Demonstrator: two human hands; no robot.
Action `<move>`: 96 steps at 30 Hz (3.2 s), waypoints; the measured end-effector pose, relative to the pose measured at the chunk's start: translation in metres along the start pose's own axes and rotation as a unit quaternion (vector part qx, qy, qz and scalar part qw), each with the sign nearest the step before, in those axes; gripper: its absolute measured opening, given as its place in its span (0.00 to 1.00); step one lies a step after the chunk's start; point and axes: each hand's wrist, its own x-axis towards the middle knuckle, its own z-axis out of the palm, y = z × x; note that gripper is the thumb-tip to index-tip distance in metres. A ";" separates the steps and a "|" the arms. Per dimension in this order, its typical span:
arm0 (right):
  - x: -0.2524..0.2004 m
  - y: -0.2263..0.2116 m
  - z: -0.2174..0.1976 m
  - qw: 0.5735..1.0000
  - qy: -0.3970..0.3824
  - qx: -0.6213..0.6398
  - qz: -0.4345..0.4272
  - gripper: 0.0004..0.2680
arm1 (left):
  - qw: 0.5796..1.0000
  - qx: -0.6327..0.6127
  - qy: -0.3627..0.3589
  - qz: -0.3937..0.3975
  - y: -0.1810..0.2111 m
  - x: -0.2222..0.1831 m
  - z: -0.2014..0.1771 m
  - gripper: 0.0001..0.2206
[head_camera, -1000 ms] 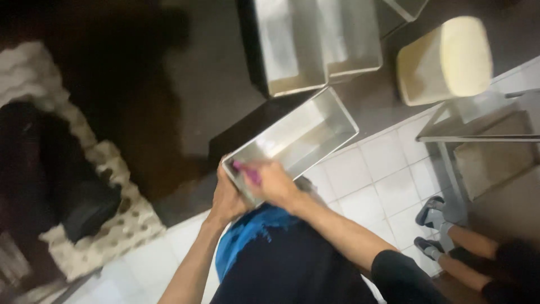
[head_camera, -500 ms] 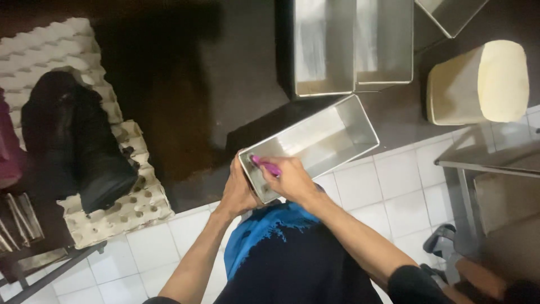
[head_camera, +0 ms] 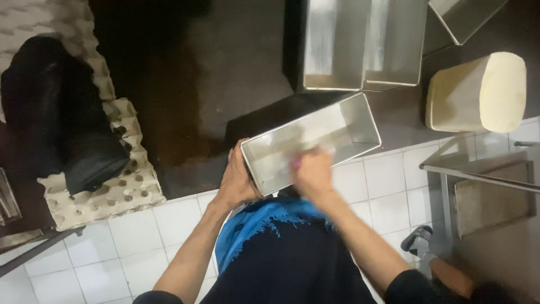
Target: Applying a layer of grease to the interior surfaces of metal loaf pans using a pastry brush.
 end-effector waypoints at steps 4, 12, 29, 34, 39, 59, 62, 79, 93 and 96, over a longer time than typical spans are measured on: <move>-0.005 -0.042 0.000 0.976 -0.043 0.213 0.006 0.06 | 1.000 -0.012 -0.004 0.001 -0.014 0.001 0.006 0.54; -0.001 0.076 -0.062 0.986 -0.017 -0.145 0.084 0.05 | 1.000 0.007 -0.001 -0.022 -0.002 -0.005 0.009 0.62; -0.013 0.039 -0.036 0.990 0.034 -0.112 0.077 0.07 | 0.999 -0.041 -0.013 -0.017 0.016 0.001 0.012 0.62; -0.007 -0.025 -0.049 0.955 -0.078 0.280 0.058 0.07 | 0.993 -0.074 -0.016 -0.095 0.035 0.009 0.008 0.47; 0.005 0.038 -0.069 0.995 0.042 -0.009 0.090 0.07 | 0.997 -0.072 0.021 -0.007 0.023 0.000 0.013 0.51; 0.059 0.022 -0.036 0.899 -0.358 0.250 0.032 0.10 | 1.000 -0.011 0.006 0.011 -0.014 -0.002 0.021 0.63; 0.064 0.020 -0.055 0.911 -0.377 0.138 0.098 0.11 | 1.000 -0.007 0.000 -0.010 -0.009 -0.001 0.020 0.61; -0.002 0.065 -0.024 0.995 0.092 -0.041 -0.010 0.06 | 0.999 -0.020 0.033 0.034 0.001 -0.001 0.018 0.58; 0.024 0.042 -0.032 0.992 0.097 -0.061 0.049 0.08 | 0.996 -0.071 0.027 0.038 0.016 -0.004 0.011 0.49; 0.013 0.009 0.016 0.996 0.052 0.066 0.004 0.06 | 0.994 -0.111 0.003 0.022 0.019 0.001 0.011 0.49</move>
